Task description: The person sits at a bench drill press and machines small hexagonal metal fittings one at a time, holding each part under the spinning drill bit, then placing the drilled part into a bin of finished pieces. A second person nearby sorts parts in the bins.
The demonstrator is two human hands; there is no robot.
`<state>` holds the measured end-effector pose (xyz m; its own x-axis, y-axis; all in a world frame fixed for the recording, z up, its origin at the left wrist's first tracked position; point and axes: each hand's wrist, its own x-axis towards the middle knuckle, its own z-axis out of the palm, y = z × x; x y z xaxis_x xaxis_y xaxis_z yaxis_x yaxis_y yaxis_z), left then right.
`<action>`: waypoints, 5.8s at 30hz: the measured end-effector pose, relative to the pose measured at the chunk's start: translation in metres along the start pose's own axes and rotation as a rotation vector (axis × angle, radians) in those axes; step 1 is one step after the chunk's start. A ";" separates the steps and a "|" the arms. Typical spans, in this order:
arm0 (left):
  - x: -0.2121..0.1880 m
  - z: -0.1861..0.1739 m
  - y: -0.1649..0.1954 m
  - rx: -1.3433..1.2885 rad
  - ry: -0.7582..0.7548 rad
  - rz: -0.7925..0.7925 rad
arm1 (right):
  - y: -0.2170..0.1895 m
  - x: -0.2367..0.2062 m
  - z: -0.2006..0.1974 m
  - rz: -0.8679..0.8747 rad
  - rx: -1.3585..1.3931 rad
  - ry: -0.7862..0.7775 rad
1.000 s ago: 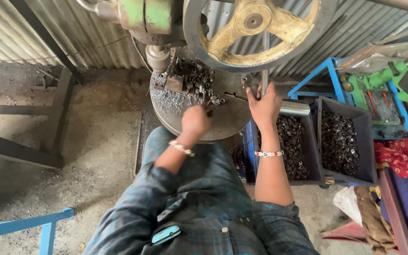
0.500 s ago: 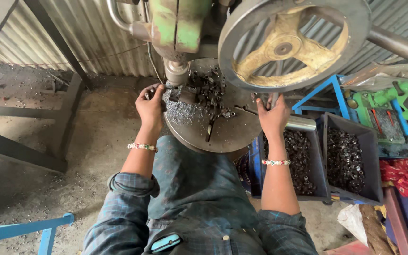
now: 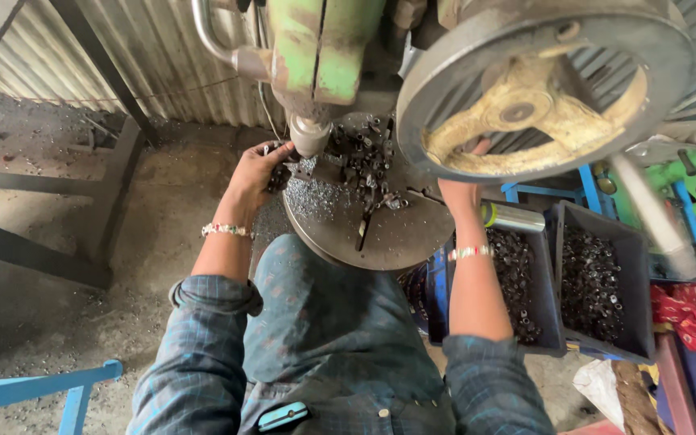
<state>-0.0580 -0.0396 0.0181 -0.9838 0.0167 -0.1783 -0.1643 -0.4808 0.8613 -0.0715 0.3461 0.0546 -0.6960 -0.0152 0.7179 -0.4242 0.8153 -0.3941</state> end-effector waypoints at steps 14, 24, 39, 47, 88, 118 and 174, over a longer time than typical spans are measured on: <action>-0.008 0.001 -0.015 -0.131 0.062 0.154 | -0.003 0.081 0.031 0.130 -0.261 0.060; -0.009 -0.026 -0.016 -0.068 0.432 0.300 | -0.038 -0.059 -0.058 0.264 -0.056 -0.099; 0.015 0.029 -0.027 0.262 0.854 0.301 | -0.045 -0.048 -0.055 0.227 -0.044 -0.072; 0.025 0.025 -0.036 0.249 0.656 0.214 | -0.027 -0.052 -0.038 0.209 -0.075 -0.049; -0.086 0.076 -0.091 0.194 0.046 0.018 | -0.021 -0.063 -0.053 0.213 -0.100 -0.025; -0.079 0.007 -0.058 -0.150 0.333 0.226 | -0.039 -0.053 -0.053 0.256 -0.062 -0.003; -0.013 -0.015 -0.010 -0.242 0.310 0.240 | -0.043 -0.062 -0.071 0.258 -0.147 -0.137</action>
<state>-0.0421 -0.0485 0.0051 -0.9181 -0.3654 -0.1533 0.1229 -0.6304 0.7665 0.0314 0.3527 0.0679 -0.8454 0.1333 0.5173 -0.1425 0.8770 -0.4589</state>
